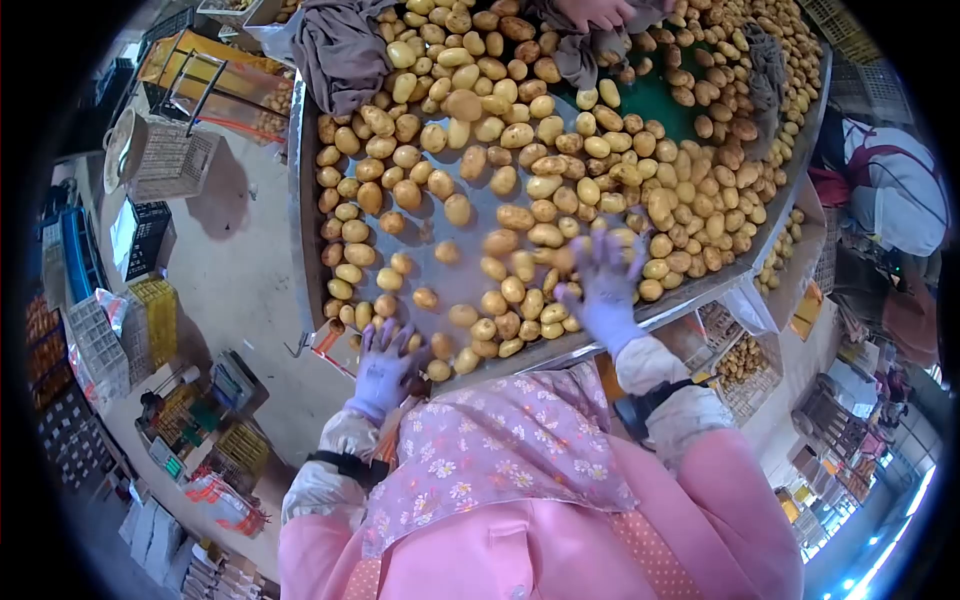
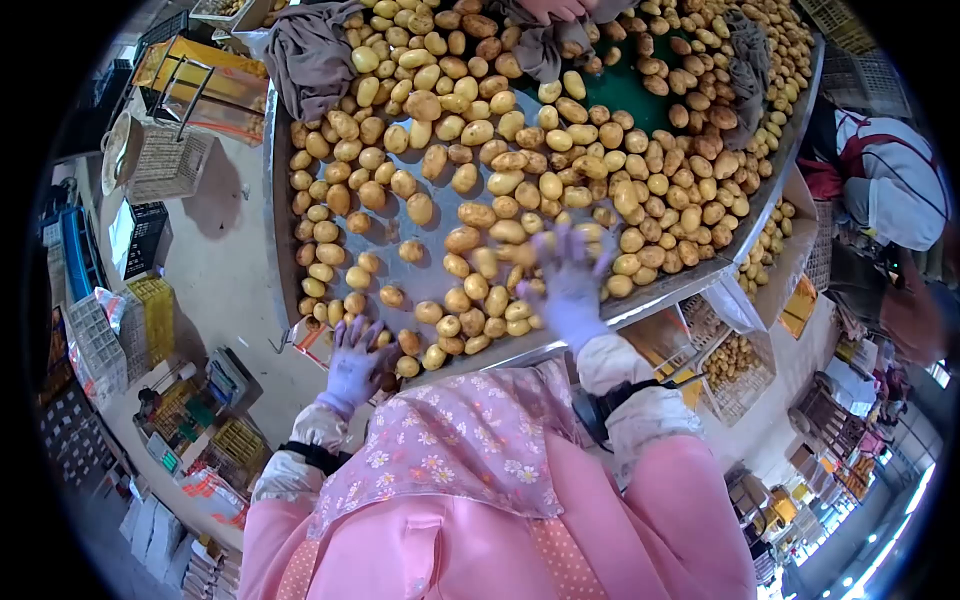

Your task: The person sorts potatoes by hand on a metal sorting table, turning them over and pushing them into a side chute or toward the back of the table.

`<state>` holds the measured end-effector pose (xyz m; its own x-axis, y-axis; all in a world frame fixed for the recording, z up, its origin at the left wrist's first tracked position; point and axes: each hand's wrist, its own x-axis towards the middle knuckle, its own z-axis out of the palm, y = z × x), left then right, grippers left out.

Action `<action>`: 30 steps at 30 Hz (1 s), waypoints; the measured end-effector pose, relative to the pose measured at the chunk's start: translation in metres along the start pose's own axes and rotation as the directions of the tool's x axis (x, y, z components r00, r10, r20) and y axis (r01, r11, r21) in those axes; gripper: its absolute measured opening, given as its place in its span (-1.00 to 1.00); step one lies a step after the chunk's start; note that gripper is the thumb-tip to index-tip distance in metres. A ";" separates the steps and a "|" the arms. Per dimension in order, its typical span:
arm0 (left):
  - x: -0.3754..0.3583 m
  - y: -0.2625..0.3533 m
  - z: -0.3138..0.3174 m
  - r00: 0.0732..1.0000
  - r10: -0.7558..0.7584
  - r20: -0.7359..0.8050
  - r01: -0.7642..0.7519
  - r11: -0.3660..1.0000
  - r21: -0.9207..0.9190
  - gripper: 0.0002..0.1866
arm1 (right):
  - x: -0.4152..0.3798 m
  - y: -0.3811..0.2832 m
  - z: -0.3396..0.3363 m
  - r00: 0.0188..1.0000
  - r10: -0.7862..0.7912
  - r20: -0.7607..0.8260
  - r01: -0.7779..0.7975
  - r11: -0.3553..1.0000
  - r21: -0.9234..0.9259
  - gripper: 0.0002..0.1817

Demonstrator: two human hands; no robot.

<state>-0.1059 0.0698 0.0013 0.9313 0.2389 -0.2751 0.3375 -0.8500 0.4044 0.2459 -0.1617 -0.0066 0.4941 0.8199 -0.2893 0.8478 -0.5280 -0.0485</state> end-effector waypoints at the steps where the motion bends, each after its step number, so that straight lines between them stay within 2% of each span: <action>1: -0.013 -0.003 0.000 0.999 -0.019 0.032 0.019 1.000 0.000 -0.59 | -0.009 -0.003 0.018 0.972 -0.225 -0.059 0.226 0.974 0.009 -0.19; 2: -0.022 -0.005 -0.002 0.997 -0.037 0.070 0.038 0.999 -0.003 -0.61 | -0.005 0.001 0.009 0.974 -0.222 -0.052 0.223 0.975 0.017 -0.19; 3: -0.026 -0.010 -0.002 0.996 -0.037 0.081 0.037 0.999 -0.004 -0.61 | 0.009 0.014 -0.003 0.942 -0.334 0.021 0.332 0.941 0.069 -0.17; 4: -0.023 -0.015 -0.003 0.989 -0.142 -0.045 0.140 0.989 -0.047 -0.64 | 0.031 0.028 -0.013 0.890 -0.447 0.084 0.436 0.891 0.123 -0.15; 5: -0.018 -0.019 -0.004 0.953 -0.253 -0.169 0.239 0.966 -0.100 -0.66 | 0.057 0.040 -0.013 0.956 -0.294 0.015 0.293 0.955 0.047 -0.16; 6: -0.003 -0.022 -0.019 0.933 -0.268 -0.242 0.233 0.959 -0.162 -0.68 | 0.087 0.050 -0.012 0.989 -0.134 -0.064 0.133 0.991 -0.013 -0.16; 7: 0.018 -0.025 -0.031 0.904 -0.283 -0.322 0.251 0.958 -0.136 -0.70 | 0.120 0.049 -0.012 0.976 0.003 -0.218 -0.003 1.000 0.000 -0.18; 8: 0.037 -0.028 -0.038 0.871 -0.292 -0.395 0.270 0.956 -0.112 -0.71 | 0.155 0.035 -0.016 0.942 0.080 -0.327 -0.057 0.995 0.082 -0.19; 9: 0.057 -0.028 -0.040 0.874 -0.291 -0.390 0.269 0.957 -0.109 -0.71 | 0.186 0.018 -0.025 0.944 0.153 -0.294 -0.128 0.986 0.103 -0.18; 10: 0.079 -0.027 -0.043 0.884 -0.379 -0.273 0.319 0.917 -0.239 -0.71 | 0.215 -0.002 -0.035 0.944 0.225 -0.242 -0.186 0.967 0.174 -0.12; 11: 0.093 -0.026 -0.045 0.882 -0.450 -0.138 0.380 0.854 -0.357 -0.71 | 0.233 -0.024 -0.035 0.958 0.195 -0.208 -0.139 0.956 0.257 -0.07; 12: 0.103 -0.024 -0.044 0.883 -0.450 -0.134 0.382 0.855 -0.351 -0.71 | 0.245 -0.046 -0.004 0.887 0.121 -0.445 -0.016 0.973 0.231 -0.06; 13: 0.112 -0.023 -0.041 0.917 -0.374 -0.136 0.335 0.910 -0.245 -0.71 | 0.228 -0.064 -0.029 0.979 0.047 -0.199 -0.024 0.993 0.119 -0.07; 14: 0.116 -0.023 -0.037 0.947 -0.294 -0.127 0.277 0.951 -0.138 -0.70 | 0.207 -0.076 -0.029 0.976 -0.068 -0.206 0.080 0.995 0.053 -0.07; 15: 0.114 -0.023 -0.033 0.950 -0.287 -0.119 0.270 0.953 -0.138 -0.70 | 0.186 -0.081 -0.015 0.954 -0.205 -0.219 0.233 0.966 0.109 -0.08; 16: 0.108 -0.023 -0.029 0.954 -0.275 -0.116 0.262 0.958 -0.115 -0.68 | 0.156 -0.083 -0.018 0.937 -0.302 -0.175 0.323 0.940 0.107 -0.09; 17: 0.101 -0.022 -0.025 0.957 -0.267 -0.116 0.257 0.962 -0.095 -0.67 | 0.128 -0.074 -0.002 0.901 -0.388 -0.193 0.429 0.861 0.275 -0.18; 18: 0.093 -0.017 -0.031 0.943 -0.325 -0.065 0.319 0.944 -0.084 -0.65 | 0.097 -0.062 -0.023 0.877 -0.467 -0.111 0.480 0.852 0.208 -0.31; 19: 0.085 -0.017 -0.028 0.942 -0.328 -0.064 0.322 0.942 -0.094 -0.65 | 0.069 -0.048 -0.013 0.885 -0.452 -0.116 0.466 0.843 0.268 -0.37; 20: 0.076 -0.019 -0.024 0.936 -0.343 -0.077 0.332 0.934 -0.129 -0.63 | 0.043 -0.034 0.000 0.898 -0.409 -0.163 0.438 0.870 0.227 -0.38; 22: 0.059 -0.027 -0.011 0.916 -0.369 -0.156 0.327 0.913 -0.243 -0.60 | 0.002 0.011 -0.009 0.934 -0.355 -0.035 0.357 0.922 0.153 -0.43; 23: 0.057 -0.020 -0.013 0.917 -0.365 -0.160 0.322 0.915 -0.243 -0.60 | -0.013 0.035 -0.016 0.952 -0.293 0.092 0.289 0.956 0.056 -0.39; 24: 0.060 -0.009 -0.019 0.900 -0.325 -0.289 0.277 0.941 -0.196 -0.61 | -0.018 0.058 -0.031 0.966 -0.189 0.176 0.188 0.982 0.018 -0.31; 25: 0.065 0.005 -0.023 0.867 -0.276 -0.415 0.238 0.961 -0.142 -0.62 | -0.017 0.070 -0.026 0.968 -0.186 0.167 0.187 0.982 0.011 -0.31; 26: 0.074 0.022 -0.024 0.863 -0.268 -0.429 0.217 0.962 -0.164 -0.65 | -0.017 0.078 -0.013 0.999 0.033 -0.023 -0.032 0.999 0.035 -0.27; 27: 0.084 0.042 -0.027 0.894 -0.191 -0.406 0.092 0.964 -0.251 -0.63 | -0.016 0.083 0.002 0.945 0.258 -0.200 -0.242 0.965 0.100 -0.23; 28: 0.097 0.060 -0.029 0.913 -0.108 -0.393 -0.033 0.942 -0.335 -0.62 | 0.002 0.076 0.022 0.902 0.317 -0.293 -0.294 0.948 0.118 -0.24; 29: 0.109 0.072 -0.022 0.943 0.058 -0.327 -0.157 0.945 -0.286 -0.59 | 0.022 0.053 0.036 0.846 0.373 -0.381 -0.345 0.928 0.142 -0.25; 30: 0.116 0.084 -0.014 0.946 0.190 -0.264 -0.266 0.918 -0.294 -0.52 | 0.036 0.009 -0.004 0.898 0.424 -0.116 -0.432 0.901 -0.046 -0.15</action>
<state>0.0320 0.0324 0.0155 0.9810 0.1885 0.0466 0.1024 -0.7062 0.7006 0.2726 -0.1360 -0.0140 0.8258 0.5378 -0.1699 0.5593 -0.8195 0.1250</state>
